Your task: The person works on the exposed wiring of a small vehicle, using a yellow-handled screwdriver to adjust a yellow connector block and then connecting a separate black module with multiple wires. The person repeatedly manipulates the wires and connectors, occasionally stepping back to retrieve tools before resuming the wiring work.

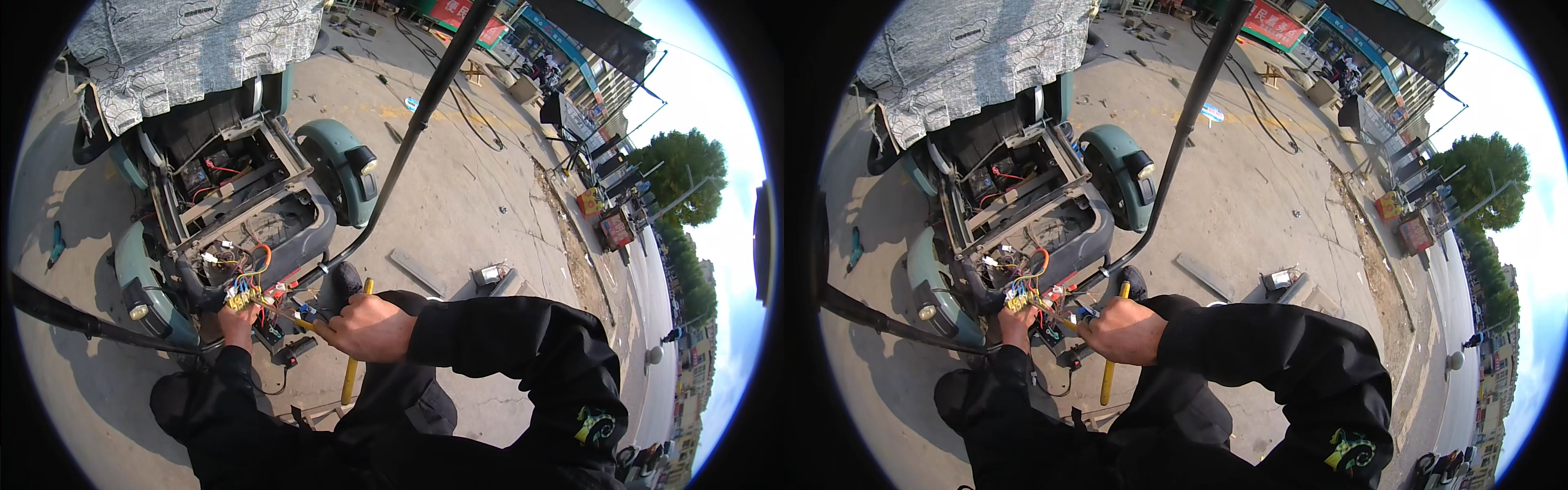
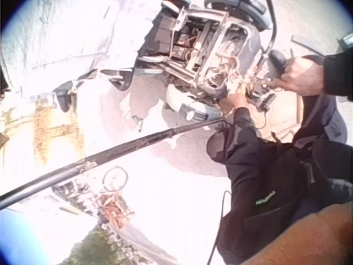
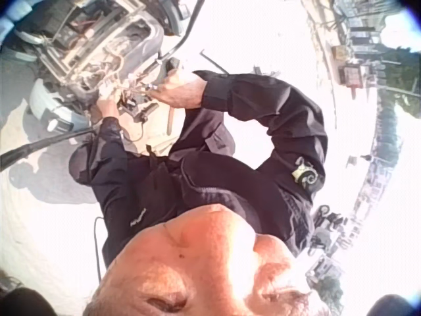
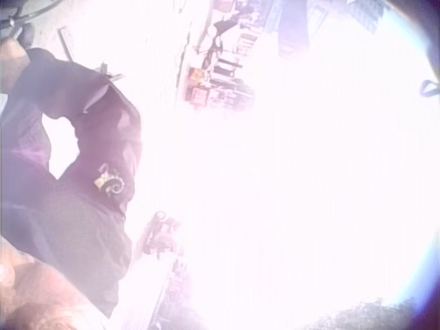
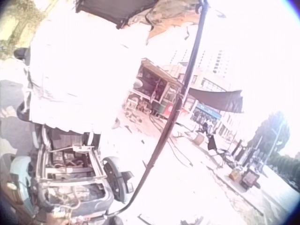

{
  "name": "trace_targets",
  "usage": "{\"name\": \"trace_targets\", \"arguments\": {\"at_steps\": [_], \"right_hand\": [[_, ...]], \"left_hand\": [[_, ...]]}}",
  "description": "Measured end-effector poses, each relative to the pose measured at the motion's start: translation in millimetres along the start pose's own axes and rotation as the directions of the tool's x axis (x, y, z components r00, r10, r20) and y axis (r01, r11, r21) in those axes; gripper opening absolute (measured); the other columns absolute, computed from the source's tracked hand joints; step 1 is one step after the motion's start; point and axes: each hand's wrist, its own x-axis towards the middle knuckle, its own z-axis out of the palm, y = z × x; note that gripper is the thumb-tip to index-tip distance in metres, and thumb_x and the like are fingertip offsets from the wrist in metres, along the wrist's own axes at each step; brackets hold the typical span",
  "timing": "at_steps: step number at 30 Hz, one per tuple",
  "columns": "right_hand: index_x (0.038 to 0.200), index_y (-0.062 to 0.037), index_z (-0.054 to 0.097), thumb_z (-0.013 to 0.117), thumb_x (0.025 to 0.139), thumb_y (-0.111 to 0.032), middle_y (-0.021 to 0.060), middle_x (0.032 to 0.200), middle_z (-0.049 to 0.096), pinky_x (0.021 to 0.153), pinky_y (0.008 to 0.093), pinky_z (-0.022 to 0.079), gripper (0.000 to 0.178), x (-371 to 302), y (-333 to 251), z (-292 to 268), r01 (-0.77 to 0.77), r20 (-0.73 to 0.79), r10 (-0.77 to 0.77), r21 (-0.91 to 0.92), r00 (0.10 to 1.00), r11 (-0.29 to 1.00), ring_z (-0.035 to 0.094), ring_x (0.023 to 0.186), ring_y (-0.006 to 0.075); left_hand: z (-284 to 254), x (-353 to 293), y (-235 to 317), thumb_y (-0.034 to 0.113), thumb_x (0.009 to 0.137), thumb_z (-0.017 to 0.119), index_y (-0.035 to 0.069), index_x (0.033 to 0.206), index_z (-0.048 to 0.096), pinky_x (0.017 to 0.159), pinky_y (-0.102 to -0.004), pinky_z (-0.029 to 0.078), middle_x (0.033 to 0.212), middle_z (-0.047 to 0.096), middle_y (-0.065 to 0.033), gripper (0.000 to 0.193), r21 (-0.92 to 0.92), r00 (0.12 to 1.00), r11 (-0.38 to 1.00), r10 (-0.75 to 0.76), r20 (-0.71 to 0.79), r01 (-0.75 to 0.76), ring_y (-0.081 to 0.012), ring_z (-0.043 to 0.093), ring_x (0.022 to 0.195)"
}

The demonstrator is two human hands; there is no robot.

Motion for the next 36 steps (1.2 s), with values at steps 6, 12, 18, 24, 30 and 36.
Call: {"name": "trace_targets", "arguments": {"at_steps": [6,12,18,24,30,36], "right_hand": [[0.121,0.0042,0.060,0.062,0.082,-0.014,0.0071,0.075,0.066,0.063,0.0366,0.052,0.043,-9,-5,14,-0.064,-0.095,0.074,0.103,0.993,0.993,0.067,0.067,0.0265],[0.120,-0.0027,0.066,0.072,0.085,-0.014,0.0030,0.066,0.064,0.050,0.0335,0.049,0.037,-10,-4,17,-0.166,-0.162,0.218,0.284,0.962,0.945,0.064,0.055,0.0206],[0.113,-0.0009,0.071,0.076,0.080,-0.009,0.0030,0.059,0.056,0.046,0.0321,0.043,0.033,-3,-11,8,-0.152,-0.280,0.215,0.230,0.936,0.961,0.057,0.048,0.0196],[0.122,-0.0003,0.067,0.065,0.079,-0.012,-0.0010,0.065,0.048,0.053,0.0283,0.038,0.044,-34,-38,9,-0.059,-0.190,0.044,-0.073,0.981,0.996,0.051,0.058,0.0132],[0.109,-0.0036,0.073,0.081,0.076,-0.009,0.0053,0.061,0.057,0.049,0.0332,0.049,0.034,-34,-39,41,-0.301,-0.409,0.439,0.359,0.800,0.883,0.059,0.051,0.0223],[0.109,-0.0019,0.073,0.080,0.078,-0.008,0.0087,0.065,0.061,0.052,0.0333,0.051,0.032,-27,-38,47,-0.310,-0.374,0.481,0.432,0.793,0.847,0.062,0.054,0.0245]], "left_hand": [[5,-3,6,-0.012,0.084,0.067,-0.006,0.105,0.068,0.069,-0.0259,0.056,0.095,0.070,-0.0078,0.022,0.091,0.999,0.996,0.027,-0.044,-0.023,-0.0133,0.067,0.081],[9,-8,12,-0.008,0.081,0.071,-0.006,0.097,0.070,0.069,-0.0248,0.053,0.090,0.072,-0.0052,0.017,0.204,0.994,0.976,0.086,-0.065,-0.071,-0.0093,0.067,0.078],[7,-12,20,0.000,0.085,0.073,-0.003,0.110,0.068,0.076,-0.0253,0.054,0.101,0.072,-0.0039,0.025,0.358,0.994,0.927,0.102,0.033,-0.107,-0.0081,0.066,0.089],[8,-15,31,0.002,0.083,0.078,-0.002,0.111,0.069,0.080,-0.0249,0.054,0.104,0.073,-0.0038,0.030,0.369,0.999,0.929,-0.007,0.031,-0.005,-0.0102,0.068,0.092],[5,-9,17,0.006,0.077,0.085,-0.001,0.108,0.071,0.077,-0.0241,0.054,0.101,0.074,-0.0016,0.035,0.200,0.992,0.975,0.079,0.101,-0.098,-0.0069,0.066,0.086],[-2,10,1,0.008,0.074,0.088,-0.001,0.107,0.072,0.076,-0.0234,0.054,0.099,0.074,0.0006,0.038,0.487,0.991,0.863,0.127,0.047,-0.134,-0.0050,0.065,0.085]]}}
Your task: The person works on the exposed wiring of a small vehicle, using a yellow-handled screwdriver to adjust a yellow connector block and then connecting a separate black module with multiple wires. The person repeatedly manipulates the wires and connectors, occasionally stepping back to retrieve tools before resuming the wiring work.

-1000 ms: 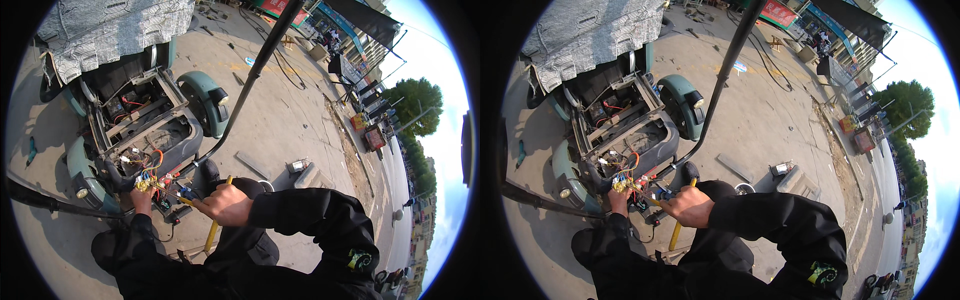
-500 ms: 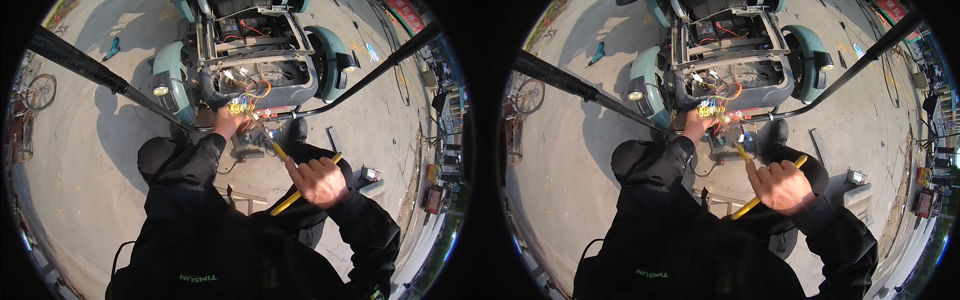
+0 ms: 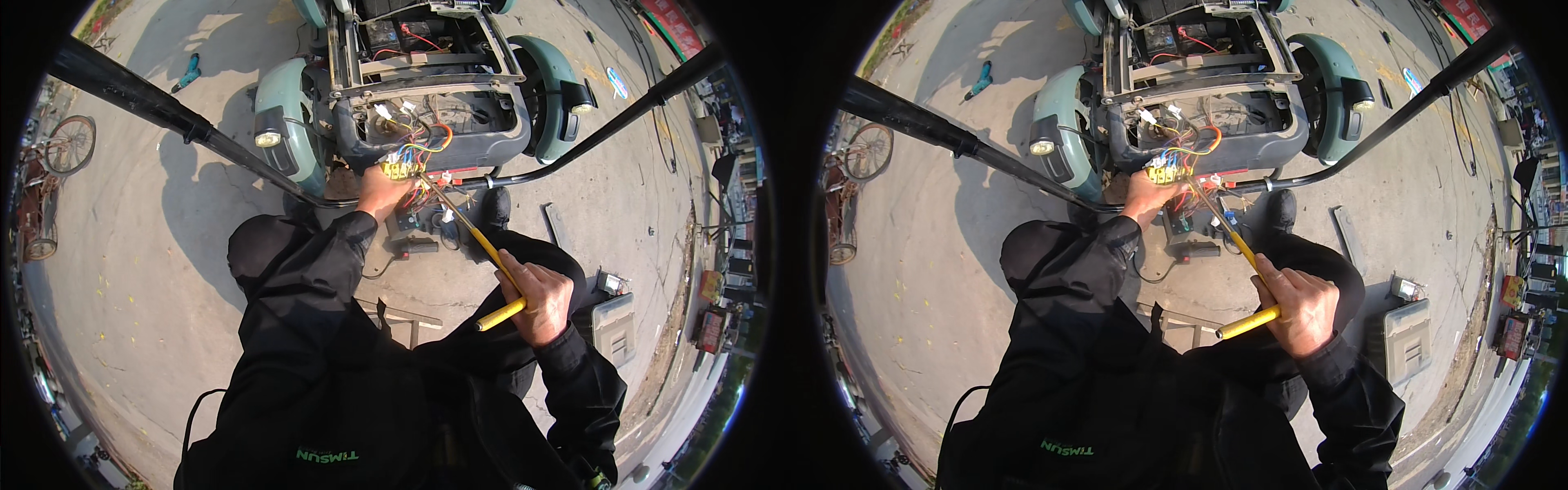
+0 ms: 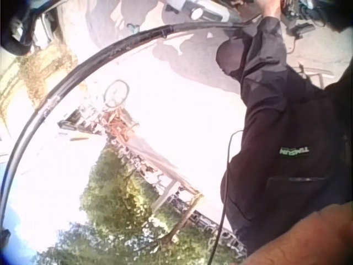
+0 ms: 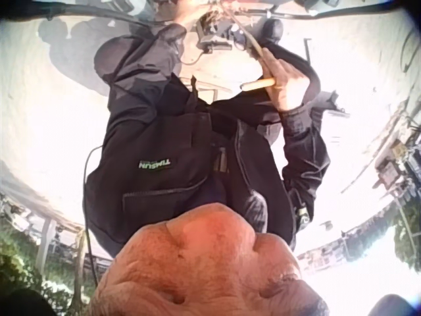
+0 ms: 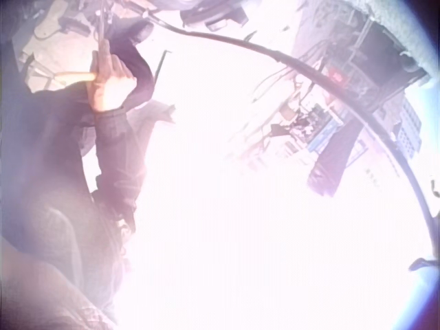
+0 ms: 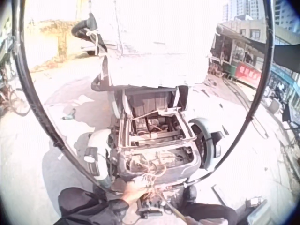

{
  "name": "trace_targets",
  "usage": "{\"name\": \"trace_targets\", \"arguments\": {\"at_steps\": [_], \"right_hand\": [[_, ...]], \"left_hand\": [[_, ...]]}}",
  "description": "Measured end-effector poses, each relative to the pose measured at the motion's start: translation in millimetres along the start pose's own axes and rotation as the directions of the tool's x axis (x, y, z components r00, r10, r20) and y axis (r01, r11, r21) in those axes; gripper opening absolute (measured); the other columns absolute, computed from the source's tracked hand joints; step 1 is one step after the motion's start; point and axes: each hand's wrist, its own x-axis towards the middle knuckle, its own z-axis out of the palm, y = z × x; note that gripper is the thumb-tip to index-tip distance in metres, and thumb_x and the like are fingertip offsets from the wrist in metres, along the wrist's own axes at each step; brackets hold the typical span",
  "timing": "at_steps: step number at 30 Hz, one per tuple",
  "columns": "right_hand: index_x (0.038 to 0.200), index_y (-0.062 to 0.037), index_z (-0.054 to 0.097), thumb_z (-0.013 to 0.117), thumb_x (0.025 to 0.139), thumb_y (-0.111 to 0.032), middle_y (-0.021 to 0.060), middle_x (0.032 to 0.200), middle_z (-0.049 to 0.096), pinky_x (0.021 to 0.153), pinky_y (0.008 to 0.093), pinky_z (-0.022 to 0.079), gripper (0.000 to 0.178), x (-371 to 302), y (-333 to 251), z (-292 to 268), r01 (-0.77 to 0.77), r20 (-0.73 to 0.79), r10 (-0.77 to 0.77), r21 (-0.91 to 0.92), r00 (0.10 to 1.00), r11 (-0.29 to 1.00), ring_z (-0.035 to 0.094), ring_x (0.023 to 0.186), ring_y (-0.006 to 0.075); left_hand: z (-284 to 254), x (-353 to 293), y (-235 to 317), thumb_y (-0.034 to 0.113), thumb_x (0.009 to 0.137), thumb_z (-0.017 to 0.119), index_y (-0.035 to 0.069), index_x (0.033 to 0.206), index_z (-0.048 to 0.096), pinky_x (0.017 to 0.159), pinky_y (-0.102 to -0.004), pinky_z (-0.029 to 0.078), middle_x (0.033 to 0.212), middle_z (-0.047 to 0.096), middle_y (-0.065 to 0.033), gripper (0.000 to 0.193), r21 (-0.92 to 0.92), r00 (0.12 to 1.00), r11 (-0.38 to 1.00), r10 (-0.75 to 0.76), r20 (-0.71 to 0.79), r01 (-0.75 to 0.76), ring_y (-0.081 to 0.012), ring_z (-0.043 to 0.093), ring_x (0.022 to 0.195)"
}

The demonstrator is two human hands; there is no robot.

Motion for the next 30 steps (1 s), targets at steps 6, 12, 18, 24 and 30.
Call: {"name": "trace_targets", "arguments": {"at_steps": [6,12,18,24,30], "right_hand": [[0.110,-0.0020,0.073,0.081,0.078,-0.008,0.0089,0.063,0.060,0.051,0.0325,0.050,0.034,7,3,-1,0.028,0.041,-0.028,-0.008,0.999,1.000,0.061,0.052,0.0236],[0.126,-0.0038,0.066,0.075,0.085,-0.016,0.0031,0.069,0.056,0.048,0.0300,0.043,0.044,32,14,-27,0.544,0.407,-0.403,-0.334,0.820,0.769,0.055,0.053,0.0160],[0.141,0.0039,0.044,0.057,0.100,-0.048,0.0219,0.108,0.065,0.075,0.0327,0.060,0.067,48,11,-24,-0.643,0.620,0.247,0.766,0.745,0.016,0.069,0.101,0.0315],[0.150,0.0000,0.033,0.053,0.093,-0.056,0.0329,0.139,0.050,0.107,0.0497,0.043,0.083,34,8,30,-0.005,0.133,0.189,0.829,0.973,-0.559,0.056,0.125,0.0419],[0.149,-0.0017,0.034,0.058,0.101,-0.015,0.0151,0.117,0.061,0.098,0.0354,0.045,0.055,47,10,38,-0.127,0.114,0.239,0.991,0.964,0.039,0.061,0.108,0.0269]], "left_hand": [[-2,-4,-1,0.018,0.079,0.086,0.002,0.108,0.072,0.076,-0.0223,0.054,0.100,0.076,0.0001,0.036,-0.054,0.998,0.997,0.051,0.025,-0.050,-0.0039,0.067,0.086],[-1,-14,16,0.007,0.082,0.081,0.000,0.109,0.070,0.077,-0.0253,0.055,0.102,0.074,-0.0037,0.030,-0.307,0.998,0.951,-0.019,0.061,0.037,-0.0091,0.068,0.090],[0,-27,36,0.004,0.079,0.082,0.000,0.106,0.070,0.076,-0.0267,0.054,0.099,0.073,-0.0043,0.030,-0.283,0.995,0.954,-0.089,0.043,0.098,-0.0117,0.068,0.087],[1,-32,45,0.010,0.076,0.084,0.006,0.108,0.069,0.085,-0.0377,0.052,0.100,0.073,-0.0038,0.036,-0.391,0.953,0.870,-0.292,0.081,0.300,-0.0168,0.069,0.093],[2,-34,48,0.005,0.081,0.077,0.002,0.101,0.070,0.065,-0.0231,0.051,0.092,0.072,-0.0046,0.021,-0.430,0.960,0.860,-0.271,0.068,0.273,-0.0121,0.069,0.078]]}}
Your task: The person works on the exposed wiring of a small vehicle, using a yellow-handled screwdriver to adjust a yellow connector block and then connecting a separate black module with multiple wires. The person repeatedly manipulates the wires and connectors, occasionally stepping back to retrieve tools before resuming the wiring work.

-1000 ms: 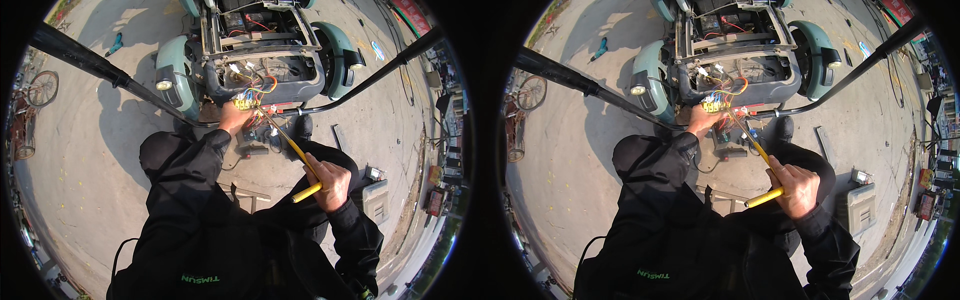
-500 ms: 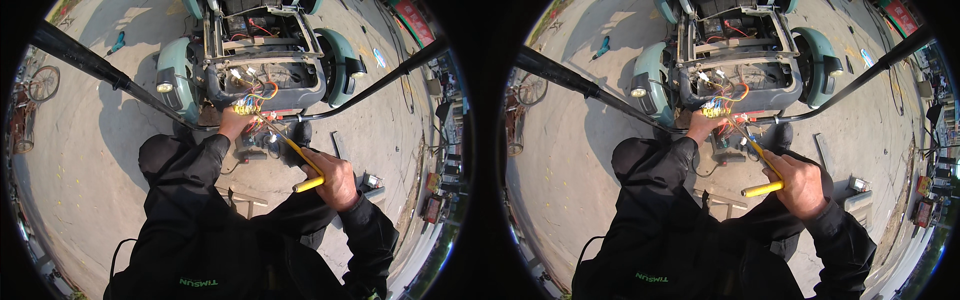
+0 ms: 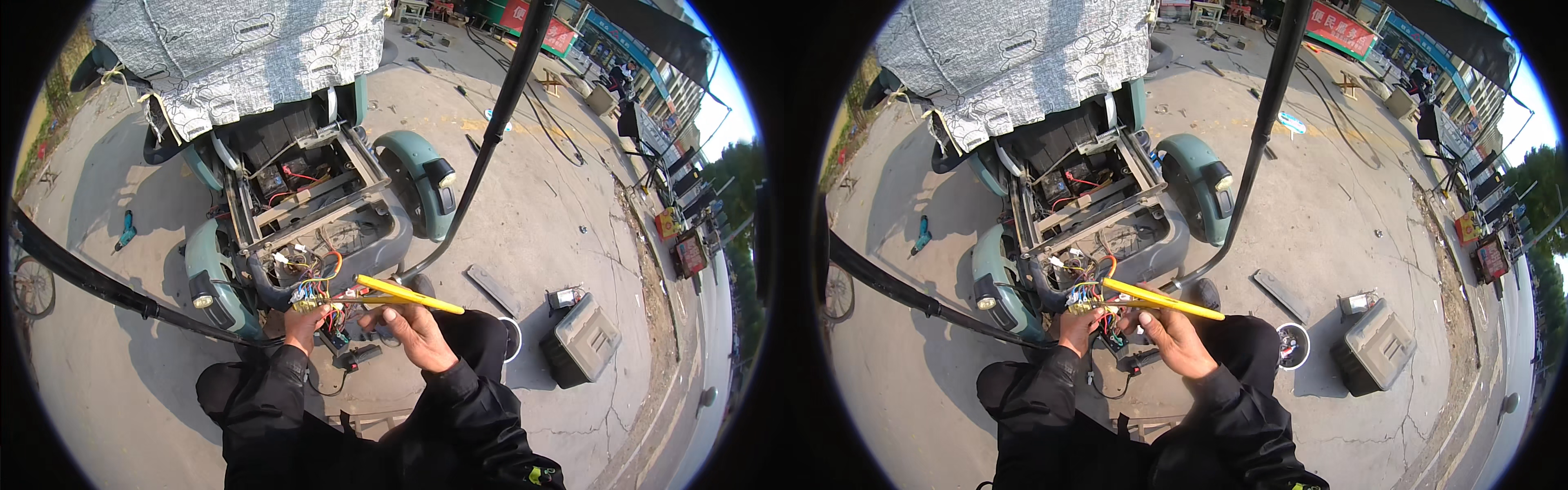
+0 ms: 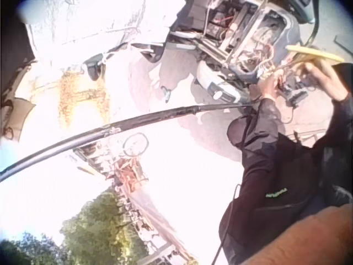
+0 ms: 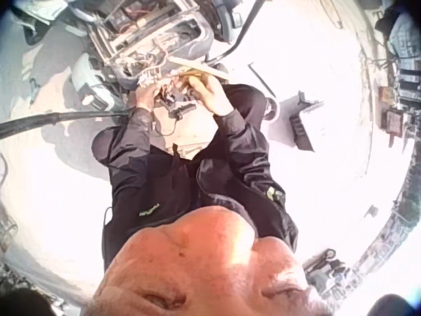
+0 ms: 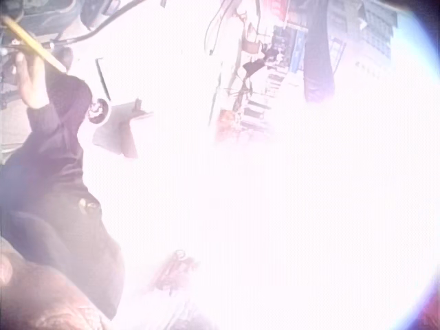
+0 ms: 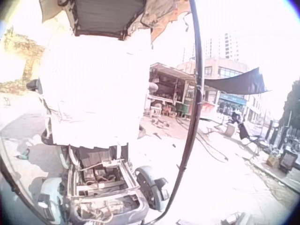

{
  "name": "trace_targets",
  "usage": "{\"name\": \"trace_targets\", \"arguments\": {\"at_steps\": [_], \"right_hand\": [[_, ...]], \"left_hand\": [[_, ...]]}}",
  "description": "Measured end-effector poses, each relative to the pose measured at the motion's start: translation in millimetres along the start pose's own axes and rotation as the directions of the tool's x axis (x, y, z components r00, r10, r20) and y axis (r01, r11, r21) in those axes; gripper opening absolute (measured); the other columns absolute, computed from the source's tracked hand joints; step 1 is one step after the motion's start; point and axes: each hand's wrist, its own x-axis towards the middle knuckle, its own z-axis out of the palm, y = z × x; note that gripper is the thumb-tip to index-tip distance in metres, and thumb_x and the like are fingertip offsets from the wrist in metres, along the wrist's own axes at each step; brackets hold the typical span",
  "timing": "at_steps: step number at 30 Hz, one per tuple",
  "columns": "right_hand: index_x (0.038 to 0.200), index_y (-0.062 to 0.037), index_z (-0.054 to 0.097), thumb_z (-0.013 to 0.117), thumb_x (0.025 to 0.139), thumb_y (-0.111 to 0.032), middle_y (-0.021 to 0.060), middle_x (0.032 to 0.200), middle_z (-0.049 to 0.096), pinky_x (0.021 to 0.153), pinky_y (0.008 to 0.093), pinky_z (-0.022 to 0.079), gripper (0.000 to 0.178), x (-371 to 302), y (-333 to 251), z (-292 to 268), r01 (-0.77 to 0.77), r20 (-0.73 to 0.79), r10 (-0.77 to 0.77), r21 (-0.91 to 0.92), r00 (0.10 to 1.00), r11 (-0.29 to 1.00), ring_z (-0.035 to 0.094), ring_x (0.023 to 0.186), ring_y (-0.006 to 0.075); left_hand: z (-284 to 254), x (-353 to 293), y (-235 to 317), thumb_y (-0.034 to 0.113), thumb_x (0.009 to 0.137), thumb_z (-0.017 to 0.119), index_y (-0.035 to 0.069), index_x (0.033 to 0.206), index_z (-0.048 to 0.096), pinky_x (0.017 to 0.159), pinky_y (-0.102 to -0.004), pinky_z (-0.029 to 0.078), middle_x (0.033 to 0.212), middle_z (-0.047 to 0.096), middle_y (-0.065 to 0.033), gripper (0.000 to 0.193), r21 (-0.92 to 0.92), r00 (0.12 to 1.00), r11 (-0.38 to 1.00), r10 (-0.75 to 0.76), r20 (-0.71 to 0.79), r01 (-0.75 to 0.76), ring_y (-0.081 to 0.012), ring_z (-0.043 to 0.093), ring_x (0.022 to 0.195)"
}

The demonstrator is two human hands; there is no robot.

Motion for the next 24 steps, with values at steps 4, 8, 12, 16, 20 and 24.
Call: {"name": "trace_targets", "arguments": {"at_steps": [4,8,12,16,20,24], "right_hand": [[0.120,-0.0043,0.062,0.060,0.099,-0.010,0.0139,0.104,0.060,0.076,0.0305,0.050,0.023,11,5,0,0.184,-0.017,-0.275,-0.702,0.961,0.689,0.060,0.086,0.0195],[0.108,-0.0038,0.065,0.072,0.087,-0.008,0.0173,0.098,0.066,0.075,0.0401,0.054,0.023,20,26,8,0.431,0.146,-0.488,-0.721,0.860,0.543,0.066,0.087,0.0342],[0.097,-0.0046,0.066,0.081,0.082,-0.017,0.0124,0.073,0.066,0.057,0.0350,0.052,0.025,40,40,33,0.373,-0.094,-0.650,-0.752,0.754,0.543,0.067,0.065,0.0290],[0.117,0.0004,0.054,0.069,0.096,-0.018,0.0195,0.090,0.064,0.073,0.0361,0.053,0.032,42,34,47,0.173,-0.150,-0.365,-0.678,0.919,0.714,0.066,0.083,0.0364],[0.129,-0.0006,0.052,0.062,0.095,-0.004,0.0203,0.106,0.064,0.083,0.0401,0.051,0.036,34,30,35,0.380,0.146,-0.366,-0.573,0.919,0.727,0.064,0.096,0.0376],[0.102,-0.0030,0.068,0.077,0.083,-0.011,0.0146,0.080,0.067,0.059,0.0386,0.052,0.023,40,47,28,0.352,0.056,-0.626,-0.864,0.778,0.361,0.067,0.068,0.0307]], "left_hand": [[-2,-3,2,-0.002,0.084,0.075,-0.006,0.097,0.066,0.058,-0.0235,0.050,0.089,0.070,-0.0088,0.016,-0.055,0.999,0.998,0.026,0.033,-0.024,-0.0141,0.068,0.072],[-12,1,-5,0.001,0.082,0.077,0.000,0.104,0.068,0.073,-0.0276,0.052,0.096,0.072,-0.0074,0.024,-0.094,0.999,0.995,-0.022,0.032,0.025,-0.0161,0.070,0.087],[-23,6,-7,0.005,0.086,0.074,0.002,0.091,0.073,0.068,-0.0257,0.051,0.094,0.070,-0.0024,0.006,-0.044,0.985,0.998,0.039,0.169,-0.032,-0.0139,0.067,0.083],[-28,-1,4,-0.001,0.090,0.067,-0.002,0.100,0.072,0.070,-0.0312,0.055,0.091,0.072,-0.0136,0.011,0.758,0.705,0.008,0.375,0.602,-0.652,-0.0225,0.070,0.078],[-19,-4,9,-0.004,0.089,0.064,-0.007,0.097,0.070,0.075,-0.0311,0.057,0.091,0.070,-0.0125,0.011,0.830,0.821,0.124,0.285,0.495,-0.544,-0.0230,0.070,0.084],[-12,4,-4,0.001,0.082,0.075,-0.001,0.090,0.069,0.064,-0.0251,0.051,0.082,0.066,-0.0060,0.010,-0.073,0.999,0.997,-0.033,0.022,0.035,-0.0158,0.067,0.076]]}}
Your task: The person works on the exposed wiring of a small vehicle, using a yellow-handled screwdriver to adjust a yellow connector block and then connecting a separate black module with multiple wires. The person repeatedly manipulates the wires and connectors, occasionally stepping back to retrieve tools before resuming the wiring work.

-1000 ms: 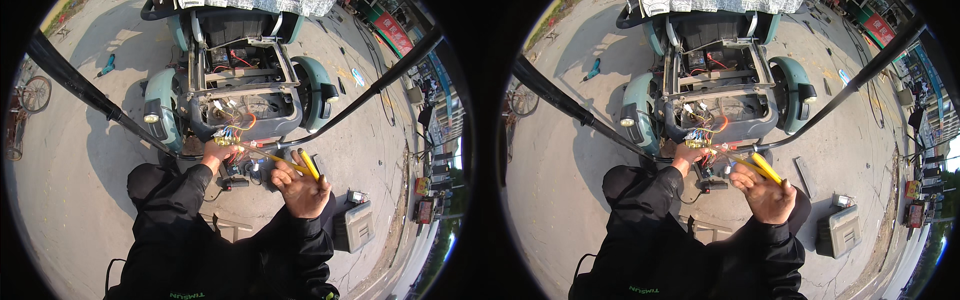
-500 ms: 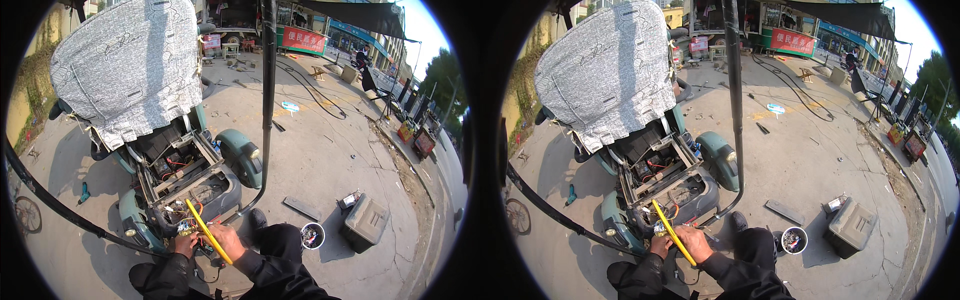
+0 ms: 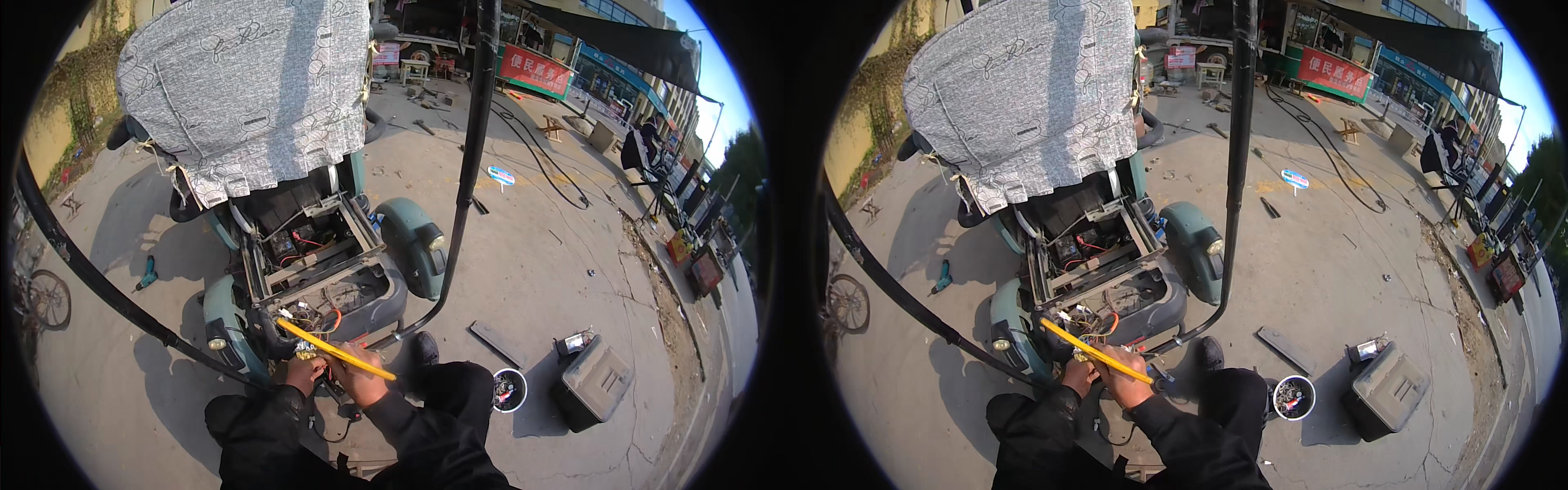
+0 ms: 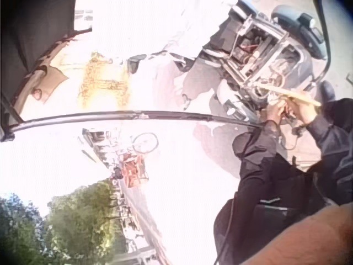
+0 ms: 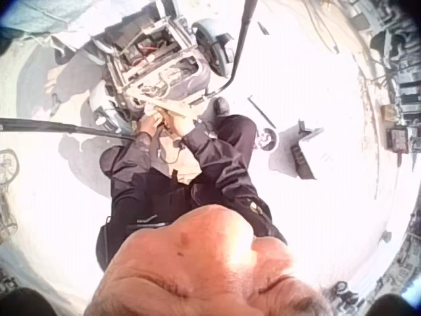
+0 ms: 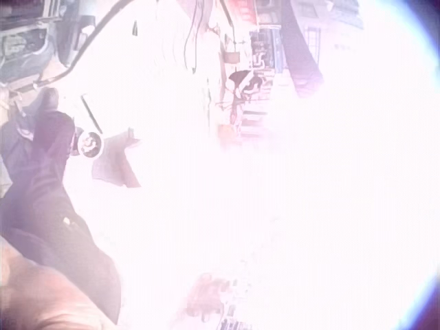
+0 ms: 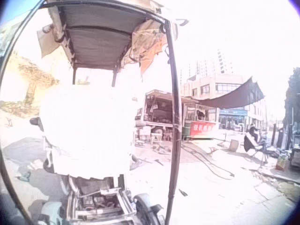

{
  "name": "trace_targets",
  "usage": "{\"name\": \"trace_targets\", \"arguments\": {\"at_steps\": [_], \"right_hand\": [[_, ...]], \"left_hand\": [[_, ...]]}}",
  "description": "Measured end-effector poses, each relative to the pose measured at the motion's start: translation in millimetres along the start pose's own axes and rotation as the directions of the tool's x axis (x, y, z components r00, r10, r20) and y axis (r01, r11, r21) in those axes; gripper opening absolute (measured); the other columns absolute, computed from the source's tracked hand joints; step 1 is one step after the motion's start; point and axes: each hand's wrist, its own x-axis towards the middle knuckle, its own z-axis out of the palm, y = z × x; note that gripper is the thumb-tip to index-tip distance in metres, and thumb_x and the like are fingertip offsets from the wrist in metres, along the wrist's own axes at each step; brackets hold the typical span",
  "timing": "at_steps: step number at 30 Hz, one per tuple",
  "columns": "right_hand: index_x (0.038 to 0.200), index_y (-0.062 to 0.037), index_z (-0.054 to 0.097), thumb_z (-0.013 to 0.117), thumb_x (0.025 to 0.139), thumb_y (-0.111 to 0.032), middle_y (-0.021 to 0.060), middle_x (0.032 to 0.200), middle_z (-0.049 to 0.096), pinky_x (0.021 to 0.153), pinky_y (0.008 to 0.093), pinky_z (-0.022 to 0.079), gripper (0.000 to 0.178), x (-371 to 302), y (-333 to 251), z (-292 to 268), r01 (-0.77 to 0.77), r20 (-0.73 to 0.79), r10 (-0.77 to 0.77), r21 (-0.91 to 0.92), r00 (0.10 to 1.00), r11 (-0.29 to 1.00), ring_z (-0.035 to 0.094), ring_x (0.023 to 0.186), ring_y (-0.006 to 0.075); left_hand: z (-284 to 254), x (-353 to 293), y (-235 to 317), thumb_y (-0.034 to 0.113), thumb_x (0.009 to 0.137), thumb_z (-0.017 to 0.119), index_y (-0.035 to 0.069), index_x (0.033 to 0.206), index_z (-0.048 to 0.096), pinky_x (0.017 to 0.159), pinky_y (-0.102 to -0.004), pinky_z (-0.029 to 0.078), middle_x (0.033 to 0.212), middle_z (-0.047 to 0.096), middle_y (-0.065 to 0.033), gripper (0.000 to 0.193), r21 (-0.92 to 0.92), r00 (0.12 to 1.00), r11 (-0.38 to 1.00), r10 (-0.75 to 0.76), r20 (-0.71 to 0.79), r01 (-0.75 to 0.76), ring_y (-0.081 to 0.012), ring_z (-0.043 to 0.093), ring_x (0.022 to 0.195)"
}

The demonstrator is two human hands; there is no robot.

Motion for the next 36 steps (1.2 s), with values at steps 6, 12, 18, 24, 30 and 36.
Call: {"name": "trace_targets", "arguments": {"at_steps": [6,12,18,24,30,36], "right_hand": [[0.107,-0.0004,0.063,0.071,0.091,-0.011,0.0145,0.088,0.069,0.069,0.0345,0.055,0.021,16,-18,-13,-0.325,0.105,0.308,0.253,0.946,0.911,0.069,0.074,0.0284],[0.105,0.0005,0.071,0.062,0.097,-0.005,0.0100,0.094,0.076,0.081,0.0296,0.055,0.013,18,-29,-26,-0.170,0.193,0.172,-0.029,0.966,0.985,0.072,0.084,0.0189],[0.130,0.0020,0.056,0.065,0.097,-0.005,0.0144,0.114,0.070,0.080,0.0258,0.056,0.036,9,-25,-10,-0.320,-0.042,0.324,0.083,0.945,0.944,0.073,0.090,0.0206],[0.154,-0.0031,0.021,0.057,0.103,-0.017,0.0214,0.147,0.044,0.088,0.0337,0.058,0.064,2,-27,-5,-0.279,-0.226,0.516,0.631,0.826,0.723,0.067,0.113,0.0371],[0.161,-0.0203,0.012,0.057,0.096,0.003,0.0197,0.146,0.047,0.081,0.0317,0.061,0.082,2,-15,-3,-0.212,-0.435,0.314,0.267,0.844,0.940,0.066,0.115,0.0337],[0.125,-0.0117,0.068,0.080,0.080,-0.008,0.0168,0.117,0.057,0.080,0.0428,0.054,0.047,26,-41,-94,0.050,0.071,0.046,-0.934,0.996,0.355,0.059,0.107,0.0308]], "left_hand": [[4,2,-2,0.011,0.085,0.077,0.004,0.104,0.072,0.083,-0.0306,0.050,0.101,0.073,-0.0057,0.021,0.092,0.998,0.996,-0.020,0.060,0.014,-0.0142,0.069,0.093],[8,-2,4,0.008,0.083,0.080,-0.001,0.107,0.068,0.086,-0.0309,0.054,0.103,0.071,-0.0083,0.028,0.058,0.999,0.998,0.015,0.049,-0.018,-0.0161,0.070,0.094],[5,2,0,0.008,0.083,0.080,-0.004,0.105,0.067,0.088,-0.0301,0.053,0.102,0.071,-0.0096,0.028,0.055,0.999,0.998,0.028,0.043,-0.030,-0.0169,0.070,0.097],[5,-2,1,0.006,0.085,0.077,-0.003,0.113,0.065,0.102,-0.0370,0.047,0.107,0.071,-0.0115,0.032,0.086,0.996,0.996,-0.027,0.089,0.019,-0.0214,0.067,0.108],[0,3,-5,0.005,0.081,0.079,-0.001,0.103,0.068,0.085,-0.0284,0.052,0.099,0.071,-0.0069,0.025,0.106,0.994,0.992,0.058,0.095,-0.068,-0.0154,0.068,0.096],[3,2,-9,0.007,0.079,0.081,-0.002,0.105,0.070,0.074,-0.0273,0.051,0.097,0.072,-0.0047,0.029,0.181,0.979,0.963,0.188,0.075,-0.199,-0.0103,0.065,0.082]]}}
